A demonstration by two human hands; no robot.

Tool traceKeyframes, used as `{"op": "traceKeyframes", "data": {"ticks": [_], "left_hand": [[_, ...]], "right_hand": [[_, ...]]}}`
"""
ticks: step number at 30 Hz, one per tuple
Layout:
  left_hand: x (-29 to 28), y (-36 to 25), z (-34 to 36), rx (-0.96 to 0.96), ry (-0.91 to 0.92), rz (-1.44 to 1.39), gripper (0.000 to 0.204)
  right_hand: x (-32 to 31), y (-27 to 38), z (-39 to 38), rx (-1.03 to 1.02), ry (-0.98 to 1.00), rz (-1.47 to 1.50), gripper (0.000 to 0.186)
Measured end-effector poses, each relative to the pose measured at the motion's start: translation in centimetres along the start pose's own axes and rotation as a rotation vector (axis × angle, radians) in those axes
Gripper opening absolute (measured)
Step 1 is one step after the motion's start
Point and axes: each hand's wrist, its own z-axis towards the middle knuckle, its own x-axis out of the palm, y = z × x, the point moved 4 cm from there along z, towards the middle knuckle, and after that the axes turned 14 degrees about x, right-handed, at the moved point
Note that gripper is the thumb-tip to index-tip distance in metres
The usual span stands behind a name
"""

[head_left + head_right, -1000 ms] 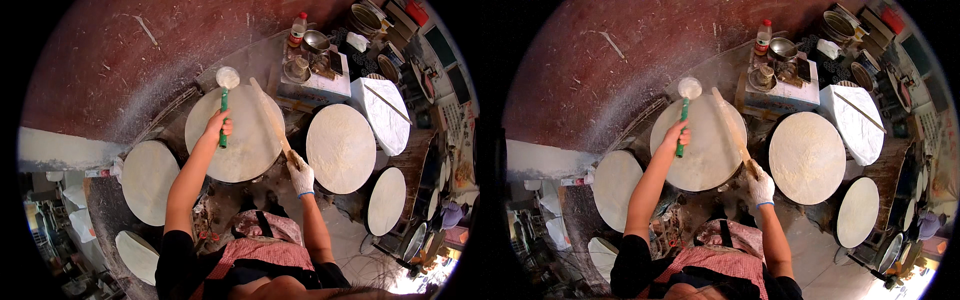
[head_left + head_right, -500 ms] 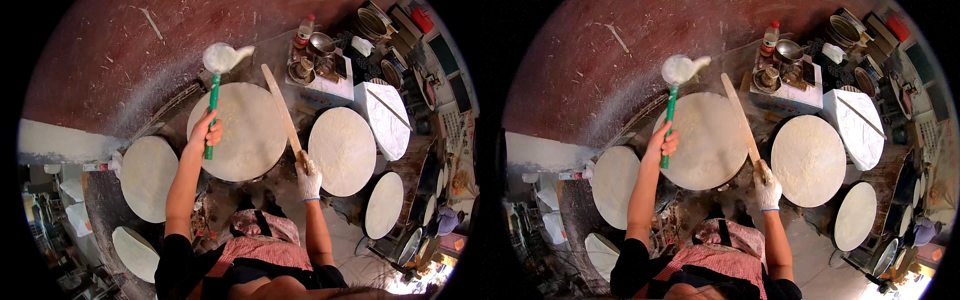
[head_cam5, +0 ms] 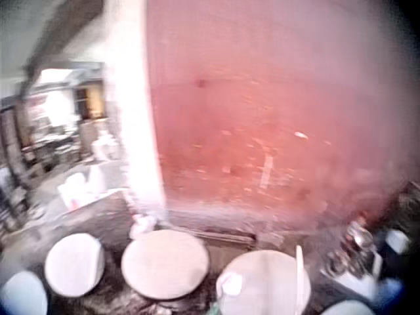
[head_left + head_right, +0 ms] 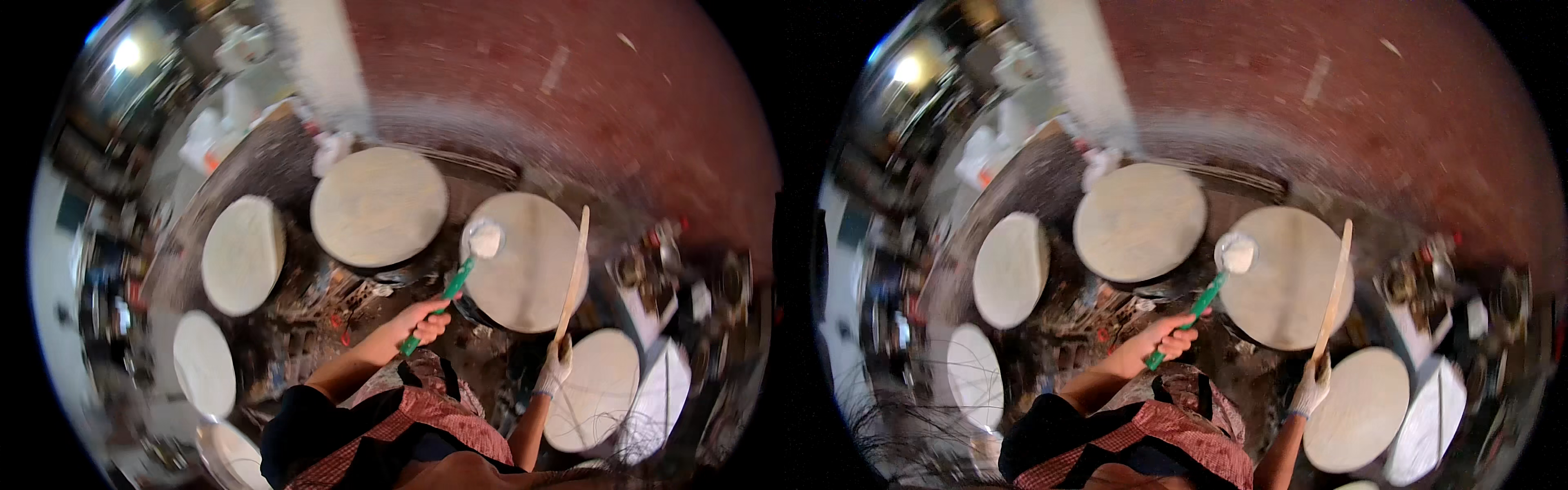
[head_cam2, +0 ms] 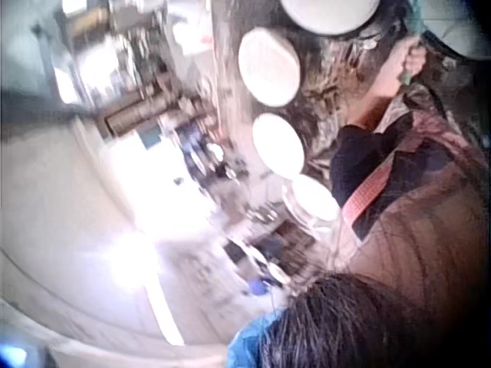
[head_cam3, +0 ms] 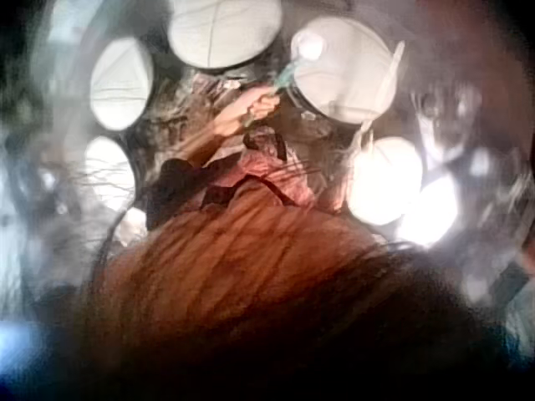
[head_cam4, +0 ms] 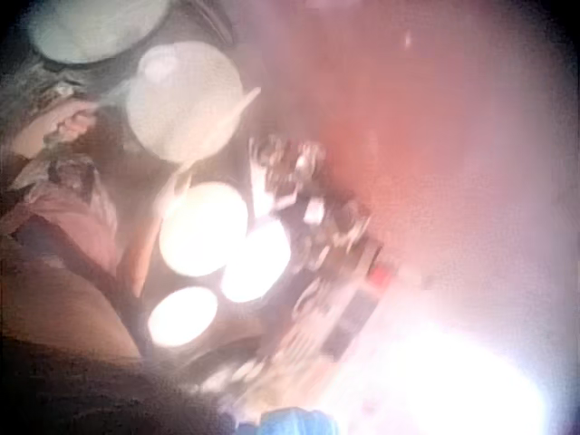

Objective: The person ladles batter onto multiple hot griddles and spreads it into thin circles using a wooden tool. They flip the crepes and remove finished ones, repeating the process across several cooking surfaces.

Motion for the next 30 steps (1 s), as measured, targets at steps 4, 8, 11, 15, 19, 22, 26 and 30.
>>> {"op": "traceKeyframes", "data": {"ticks": [4, 8, 11, 15, 19, 22, 26, 30], "left_hand": [[-4.5, 3.2, -8.3, 0.283, -0.108, -0.137, 0.027], [-9.1, 9.7, -17.9, 0.592, -0.144, -0.415, 0.026], [-11.0, 15.0, -24.1, 0.837, -0.149, -0.61, 0.03], [-12.7, 21.0, -31.8, 1.097, -0.223, -0.766, 0.029], [-14.6, 24.5, -37.2, 1.26, -0.172, -0.874, 0.029], [-15.3, 25.1, -40.9, 1.315, -0.141, -0.891, 0.027], [-16.5, 25.0, -46.4, 1.352, -0.22, -0.881, 0.03], [-18.2, 23.6, -49.7, 1.34, -0.239, -0.869, 0.033]], "right_hand": [[4.3, -2.5, 0.5, 0.056, 0.323, 0.023, 0.041], [11.3, -0.8, -6.9, -0.011, 0.754, -0.14, 0.038], [15.6, -5.2, -7.4, -0.115, 0.898, -0.299, 0.037], [20.2, -4.0, -16.5, -0.223, 1.002, -0.32, 0.032], [25.8, -8.1, -19.5, -0.049, 1.067, -0.388, 0.021], [30.3, -10.2, -21.6, 0.01, 1.052, -0.359, 0.015], [36.9, -9.8, -25.2, -0.091, 0.974, -0.316, 0.015], [42.1, -6.3, -27.8, -0.081, 0.819, -0.496, 0.018]]}}
